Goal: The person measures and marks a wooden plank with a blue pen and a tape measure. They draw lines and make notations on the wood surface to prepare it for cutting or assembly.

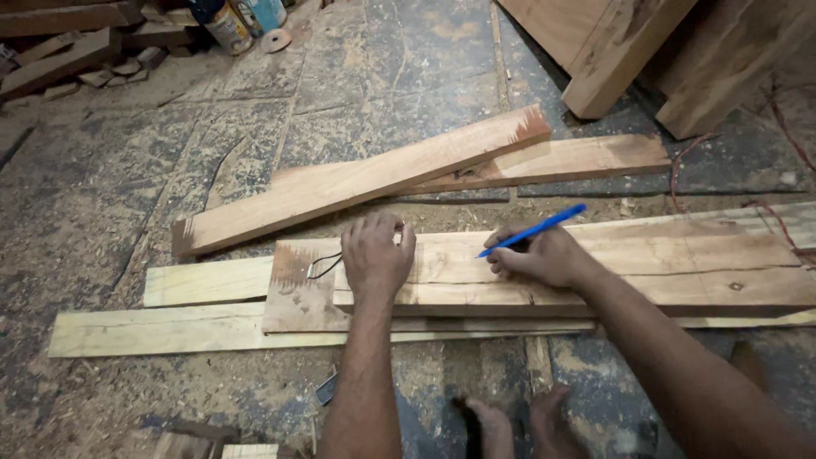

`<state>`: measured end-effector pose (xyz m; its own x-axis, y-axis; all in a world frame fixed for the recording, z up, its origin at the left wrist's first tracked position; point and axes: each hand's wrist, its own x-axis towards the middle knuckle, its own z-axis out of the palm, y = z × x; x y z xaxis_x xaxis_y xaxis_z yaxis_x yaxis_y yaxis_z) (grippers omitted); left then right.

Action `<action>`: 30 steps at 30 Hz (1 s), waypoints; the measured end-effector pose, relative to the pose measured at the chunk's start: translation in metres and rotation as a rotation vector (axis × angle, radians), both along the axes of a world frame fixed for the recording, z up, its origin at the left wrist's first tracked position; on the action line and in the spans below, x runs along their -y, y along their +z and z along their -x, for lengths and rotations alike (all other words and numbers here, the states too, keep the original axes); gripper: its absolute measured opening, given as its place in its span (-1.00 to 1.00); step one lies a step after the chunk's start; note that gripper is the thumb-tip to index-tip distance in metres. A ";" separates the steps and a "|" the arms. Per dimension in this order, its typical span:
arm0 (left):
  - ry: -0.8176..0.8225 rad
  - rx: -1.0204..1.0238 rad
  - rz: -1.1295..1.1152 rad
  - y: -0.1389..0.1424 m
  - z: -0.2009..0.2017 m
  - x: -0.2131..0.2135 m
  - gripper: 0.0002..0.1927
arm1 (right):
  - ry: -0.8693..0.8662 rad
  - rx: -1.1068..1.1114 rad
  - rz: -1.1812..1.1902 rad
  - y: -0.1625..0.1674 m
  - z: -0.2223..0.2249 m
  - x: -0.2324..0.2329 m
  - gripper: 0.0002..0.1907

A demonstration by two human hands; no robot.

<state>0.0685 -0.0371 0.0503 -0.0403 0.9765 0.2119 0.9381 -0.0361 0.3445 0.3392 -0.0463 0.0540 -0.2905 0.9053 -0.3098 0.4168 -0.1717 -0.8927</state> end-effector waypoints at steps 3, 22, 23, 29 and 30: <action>-0.014 0.001 -0.044 0.000 -0.001 -0.001 -0.73 | -0.036 0.046 -0.074 -0.008 0.005 -0.009 -0.73; -0.013 -0.052 -0.026 -0.016 -0.001 -0.005 -0.71 | -0.030 0.113 -0.029 -0.009 0.006 -0.012 -0.82; -0.008 -0.049 -0.011 -0.016 -0.002 -0.005 -0.71 | -0.017 0.102 -0.040 -0.008 0.005 -0.013 -0.81; 0.001 -0.055 -0.057 -0.014 -0.006 -0.002 -0.72 | -0.040 -0.027 -0.020 -0.008 0.002 -0.014 -0.81; 0.003 -0.054 -0.054 -0.014 -0.006 -0.001 -0.72 | -0.039 -0.011 -0.026 -0.009 0.001 -0.014 -0.82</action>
<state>0.0749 -0.0361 0.0366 -0.0302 0.9634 0.2665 0.9554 -0.0505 0.2910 0.3378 -0.0328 0.0451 -0.2580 0.9238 -0.2827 0.4000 -0.1642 -0.9017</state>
